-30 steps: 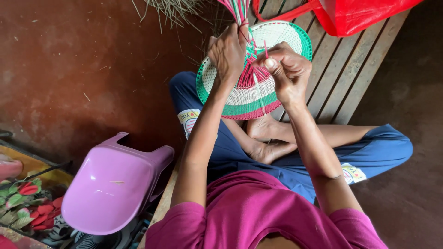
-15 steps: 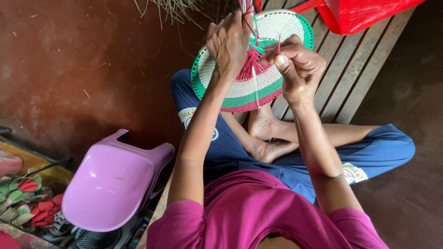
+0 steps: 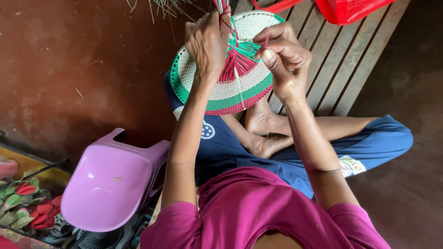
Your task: The person weaves a round basket using multicolored plastic strips, interlacing them by hand while seated. They periodically adjust the bundle of strips and continue the weaving pattern around the basket's edge.
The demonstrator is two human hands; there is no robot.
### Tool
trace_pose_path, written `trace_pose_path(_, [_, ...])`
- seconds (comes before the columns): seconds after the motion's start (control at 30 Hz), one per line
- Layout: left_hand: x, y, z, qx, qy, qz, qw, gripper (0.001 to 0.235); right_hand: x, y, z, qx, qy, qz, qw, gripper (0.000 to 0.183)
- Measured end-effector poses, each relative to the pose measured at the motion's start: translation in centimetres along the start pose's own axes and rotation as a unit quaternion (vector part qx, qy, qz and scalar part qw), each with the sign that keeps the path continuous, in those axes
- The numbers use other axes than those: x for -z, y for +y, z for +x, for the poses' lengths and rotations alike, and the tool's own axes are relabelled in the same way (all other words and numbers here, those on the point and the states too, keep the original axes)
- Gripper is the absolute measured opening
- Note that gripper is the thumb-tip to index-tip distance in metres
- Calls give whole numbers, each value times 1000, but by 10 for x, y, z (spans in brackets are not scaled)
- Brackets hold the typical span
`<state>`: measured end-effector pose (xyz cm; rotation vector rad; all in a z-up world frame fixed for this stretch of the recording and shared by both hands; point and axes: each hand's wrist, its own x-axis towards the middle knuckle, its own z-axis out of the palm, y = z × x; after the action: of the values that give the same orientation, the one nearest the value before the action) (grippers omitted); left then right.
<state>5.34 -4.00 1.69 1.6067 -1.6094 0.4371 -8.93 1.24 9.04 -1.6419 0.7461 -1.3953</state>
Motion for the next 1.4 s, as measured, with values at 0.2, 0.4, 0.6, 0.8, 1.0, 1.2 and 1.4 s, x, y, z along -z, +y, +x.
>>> trace_pose_path(0.2, [4,8,-5,-3,-29,-33,999,18,11,19,-5,-56,41,106,992,19])
trace_pose_path(0.4, [4,14,-11,-4,-68,-79,995,26,21,93,-17,-122,89,180,972,13])
trace_pose_path(0.6, [11,15,-9,-19,-134,-125,983,21,19,96,-21,-155,96,106,977,10])
trace_pose_path(0.8, [21,5,-5,-39,-230,-196,952,12,21,91,-21,-144,51,85,984,5])
trace_pose_path(1.0, [16,6,-11,-38,-220,-175,959,8,15,94,-27,-167,52,60,983,5])
trace_pose_path(1.2, [24,15,-9,-37,-209,-183,960,15,12,86,-15,-159,85,47,982,5])
trace_pose_path(1.4, [28,19,-9,-19,-215,-182,959,16,5,67,2,-92,40,-43,994,7])
